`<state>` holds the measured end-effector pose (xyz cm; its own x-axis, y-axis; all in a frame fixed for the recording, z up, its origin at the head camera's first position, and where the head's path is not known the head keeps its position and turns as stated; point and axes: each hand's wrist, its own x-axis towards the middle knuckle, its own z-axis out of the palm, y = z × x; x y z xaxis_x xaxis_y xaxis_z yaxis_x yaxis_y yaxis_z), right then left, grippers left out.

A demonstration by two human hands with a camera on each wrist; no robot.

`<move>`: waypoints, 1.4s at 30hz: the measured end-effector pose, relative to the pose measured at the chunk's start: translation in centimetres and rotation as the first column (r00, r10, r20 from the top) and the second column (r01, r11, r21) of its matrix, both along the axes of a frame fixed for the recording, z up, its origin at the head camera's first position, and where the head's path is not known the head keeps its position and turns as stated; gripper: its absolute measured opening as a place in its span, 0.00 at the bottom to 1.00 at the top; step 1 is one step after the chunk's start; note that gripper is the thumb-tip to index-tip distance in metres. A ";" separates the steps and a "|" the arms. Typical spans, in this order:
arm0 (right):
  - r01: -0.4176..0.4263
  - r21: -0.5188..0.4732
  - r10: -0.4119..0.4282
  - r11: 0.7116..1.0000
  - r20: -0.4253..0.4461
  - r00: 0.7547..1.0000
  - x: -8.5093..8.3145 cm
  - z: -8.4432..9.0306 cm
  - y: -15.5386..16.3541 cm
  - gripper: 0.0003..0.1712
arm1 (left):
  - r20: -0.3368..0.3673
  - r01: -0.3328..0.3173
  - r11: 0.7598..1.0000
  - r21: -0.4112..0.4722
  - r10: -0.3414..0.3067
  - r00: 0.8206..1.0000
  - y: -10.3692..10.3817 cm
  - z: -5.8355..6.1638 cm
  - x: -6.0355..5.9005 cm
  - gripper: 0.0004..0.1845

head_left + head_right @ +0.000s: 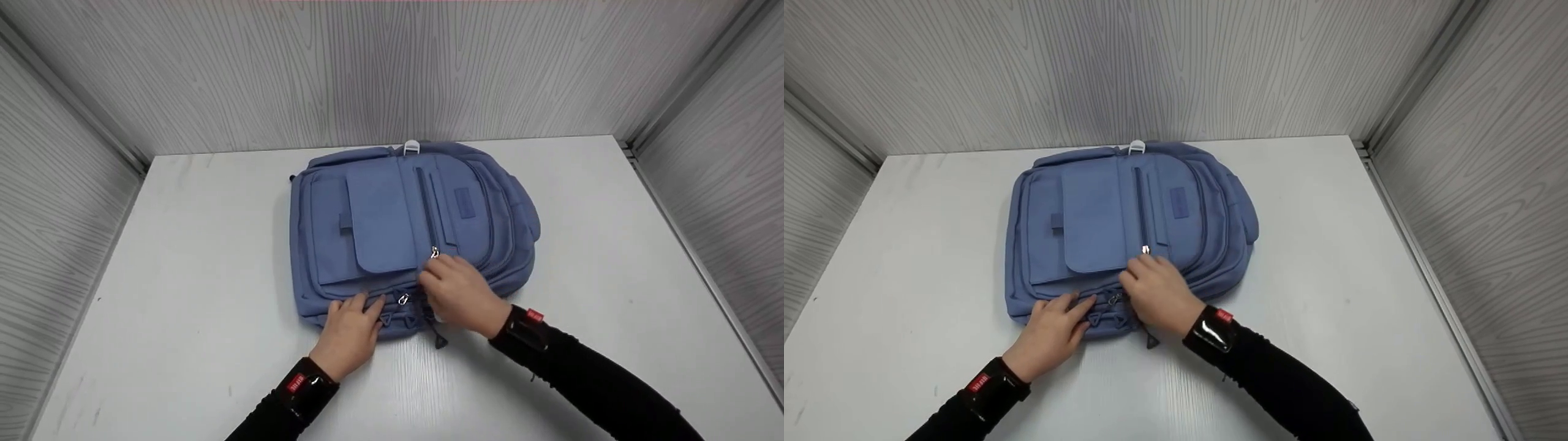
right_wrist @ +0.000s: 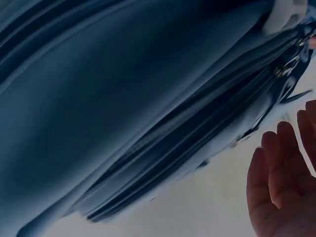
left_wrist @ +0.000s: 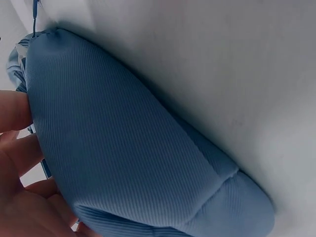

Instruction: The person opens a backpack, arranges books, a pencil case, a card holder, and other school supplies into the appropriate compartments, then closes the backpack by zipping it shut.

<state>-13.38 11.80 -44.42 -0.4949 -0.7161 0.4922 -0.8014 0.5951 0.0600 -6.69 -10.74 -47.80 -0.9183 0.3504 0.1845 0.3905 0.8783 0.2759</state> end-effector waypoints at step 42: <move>0.022 -0.062 0.011 0.998 0.491 0.871 0.9 0.2 5.5 0.10 | -0.194 -0.043 0.993 -0.106 0.022 0.981 0.3 -1.1 0.3 0.22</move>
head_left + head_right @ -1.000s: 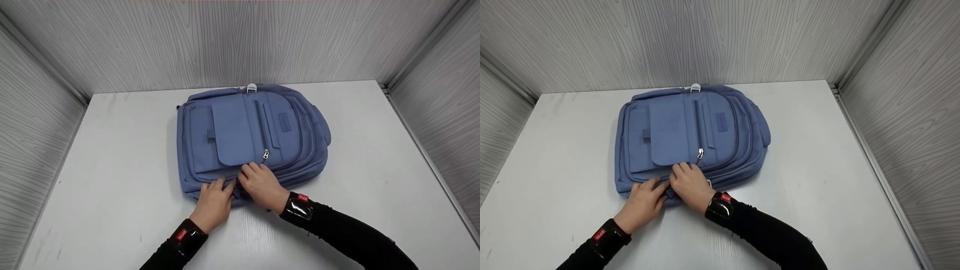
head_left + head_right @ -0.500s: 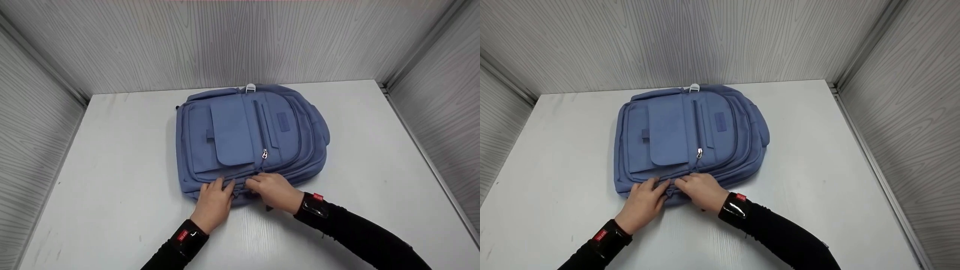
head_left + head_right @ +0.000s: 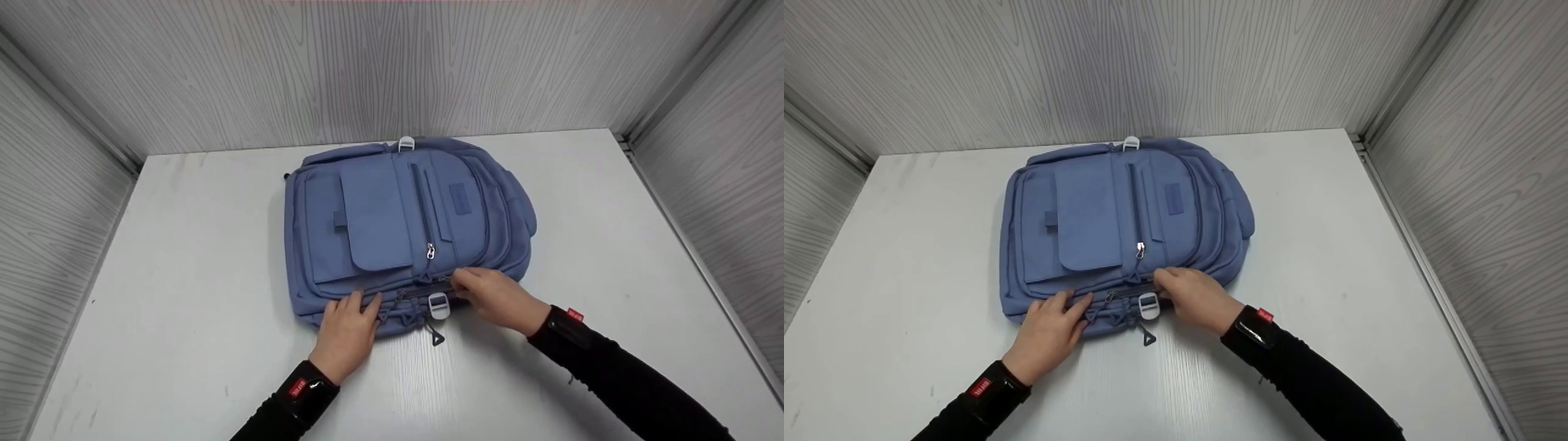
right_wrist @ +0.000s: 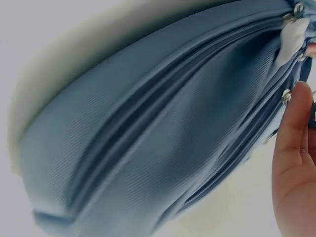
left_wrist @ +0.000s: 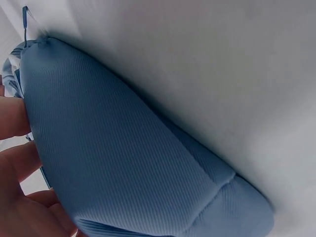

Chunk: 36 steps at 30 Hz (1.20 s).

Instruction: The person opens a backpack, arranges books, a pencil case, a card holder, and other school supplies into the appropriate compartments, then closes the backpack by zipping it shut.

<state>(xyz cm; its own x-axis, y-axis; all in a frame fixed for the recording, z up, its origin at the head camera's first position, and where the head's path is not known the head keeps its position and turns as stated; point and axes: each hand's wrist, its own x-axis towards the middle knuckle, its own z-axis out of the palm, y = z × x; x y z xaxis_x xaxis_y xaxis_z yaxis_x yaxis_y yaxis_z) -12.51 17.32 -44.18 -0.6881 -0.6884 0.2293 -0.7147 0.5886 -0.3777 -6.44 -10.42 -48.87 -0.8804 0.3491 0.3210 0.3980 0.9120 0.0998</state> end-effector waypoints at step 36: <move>0.352 -0.144 -0.350 0.925 0.037 0.936 -7.6 0.9 7.0 0.04 | -0.087 -0.021 0.999 -0.035 0.018 0.996 1.1 1.7 0.0 0.16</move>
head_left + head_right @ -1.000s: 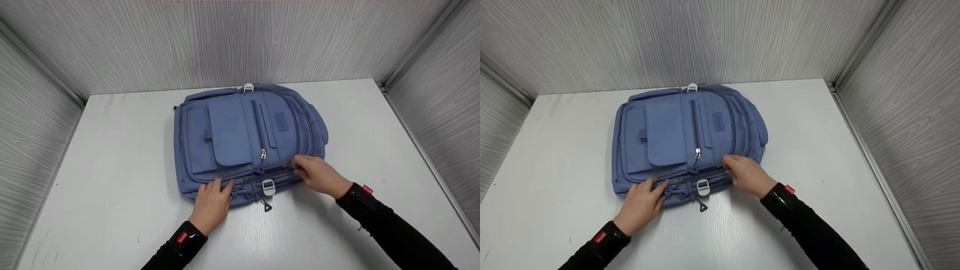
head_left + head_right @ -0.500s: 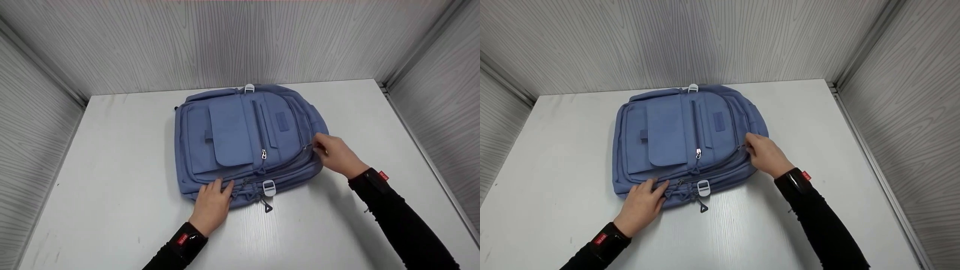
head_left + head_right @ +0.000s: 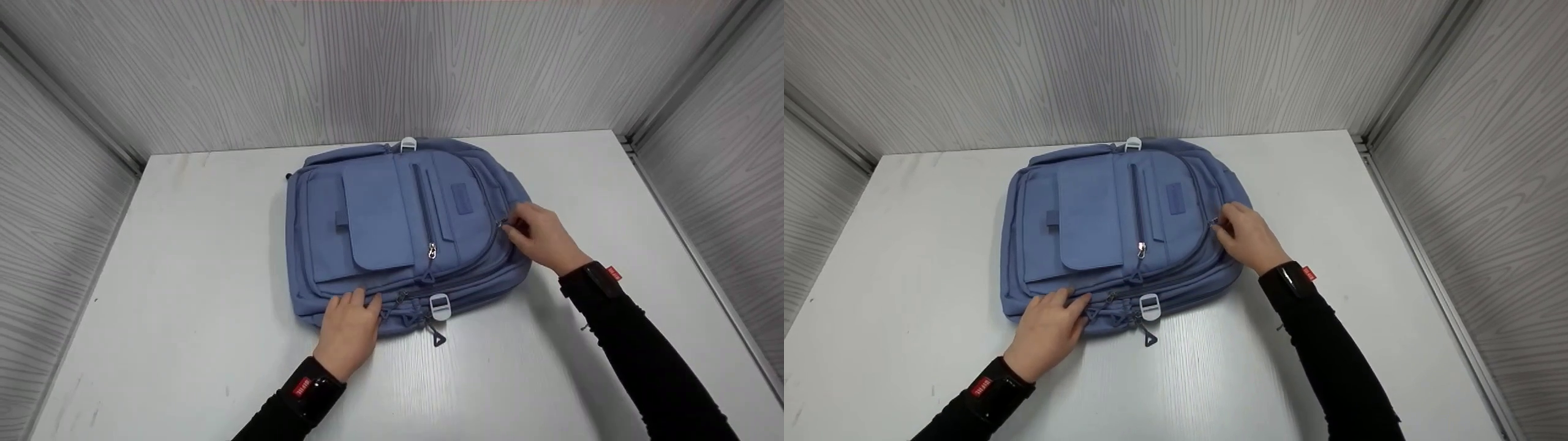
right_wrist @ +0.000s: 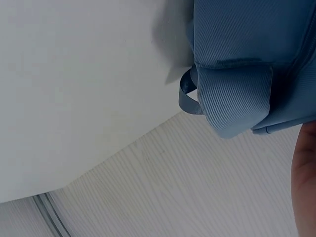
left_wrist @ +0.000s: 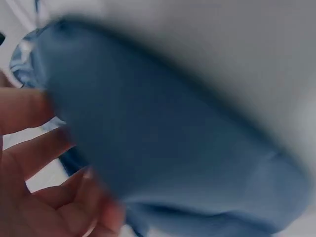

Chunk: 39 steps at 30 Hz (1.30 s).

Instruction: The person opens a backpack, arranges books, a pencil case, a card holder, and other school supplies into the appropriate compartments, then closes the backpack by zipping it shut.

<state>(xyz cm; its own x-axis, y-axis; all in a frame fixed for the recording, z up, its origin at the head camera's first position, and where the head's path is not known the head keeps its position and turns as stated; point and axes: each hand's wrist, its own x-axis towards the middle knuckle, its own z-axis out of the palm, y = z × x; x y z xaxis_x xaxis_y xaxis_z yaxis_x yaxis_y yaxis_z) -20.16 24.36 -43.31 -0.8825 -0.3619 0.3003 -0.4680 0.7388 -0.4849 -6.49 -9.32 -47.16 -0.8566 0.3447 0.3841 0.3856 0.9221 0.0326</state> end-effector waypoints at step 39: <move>0.081 -0.056 -0.085 0.995 -0.073 0.994 -0.3 -0.9 -0.6 0.03 | -0.314 -0.330 0.920 -0.212 0.255 0.914 17.8 -1.2 -4.5 0.11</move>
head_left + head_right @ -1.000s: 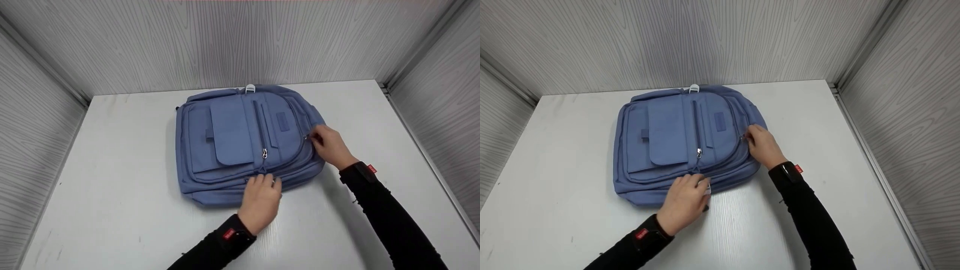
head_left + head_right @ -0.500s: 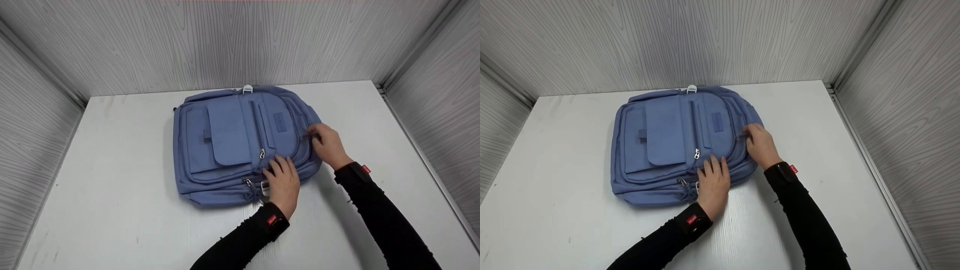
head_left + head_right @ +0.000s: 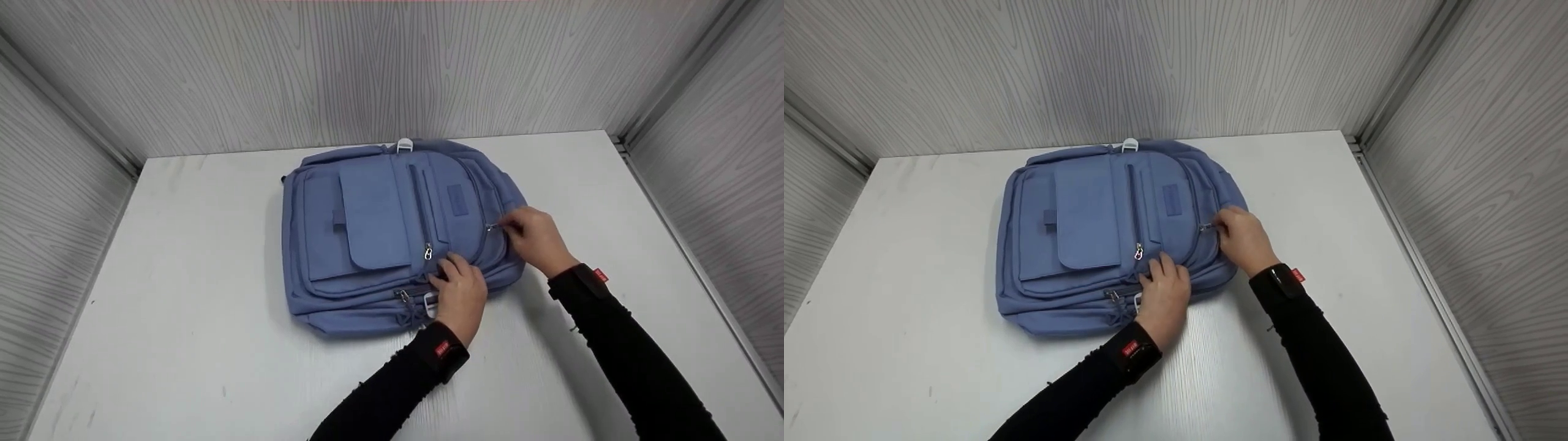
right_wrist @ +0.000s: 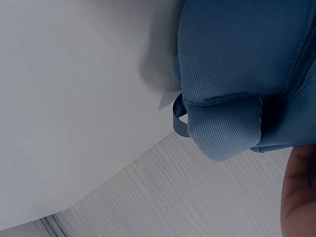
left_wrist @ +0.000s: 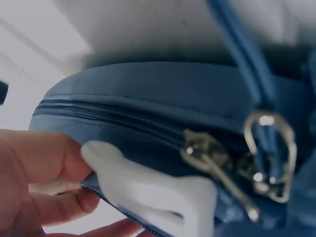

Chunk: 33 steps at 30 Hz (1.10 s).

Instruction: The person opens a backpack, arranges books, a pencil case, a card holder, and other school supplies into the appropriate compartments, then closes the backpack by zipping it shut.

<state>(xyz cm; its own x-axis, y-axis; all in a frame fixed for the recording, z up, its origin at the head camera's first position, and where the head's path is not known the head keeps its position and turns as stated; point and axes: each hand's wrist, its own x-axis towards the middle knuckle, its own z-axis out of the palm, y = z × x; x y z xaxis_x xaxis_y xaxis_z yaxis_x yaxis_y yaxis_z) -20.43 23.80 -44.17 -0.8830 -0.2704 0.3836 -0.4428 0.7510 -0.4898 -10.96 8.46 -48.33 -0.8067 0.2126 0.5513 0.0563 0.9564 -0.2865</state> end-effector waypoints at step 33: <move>0.148 0.023 -0.147 0.989 -0.056 0.988 0.0 0.9 5.2 0.03 | 0.304 0.644 0.709 0.288 -0.705 0.641 -12.6 1.9 2.4 0.12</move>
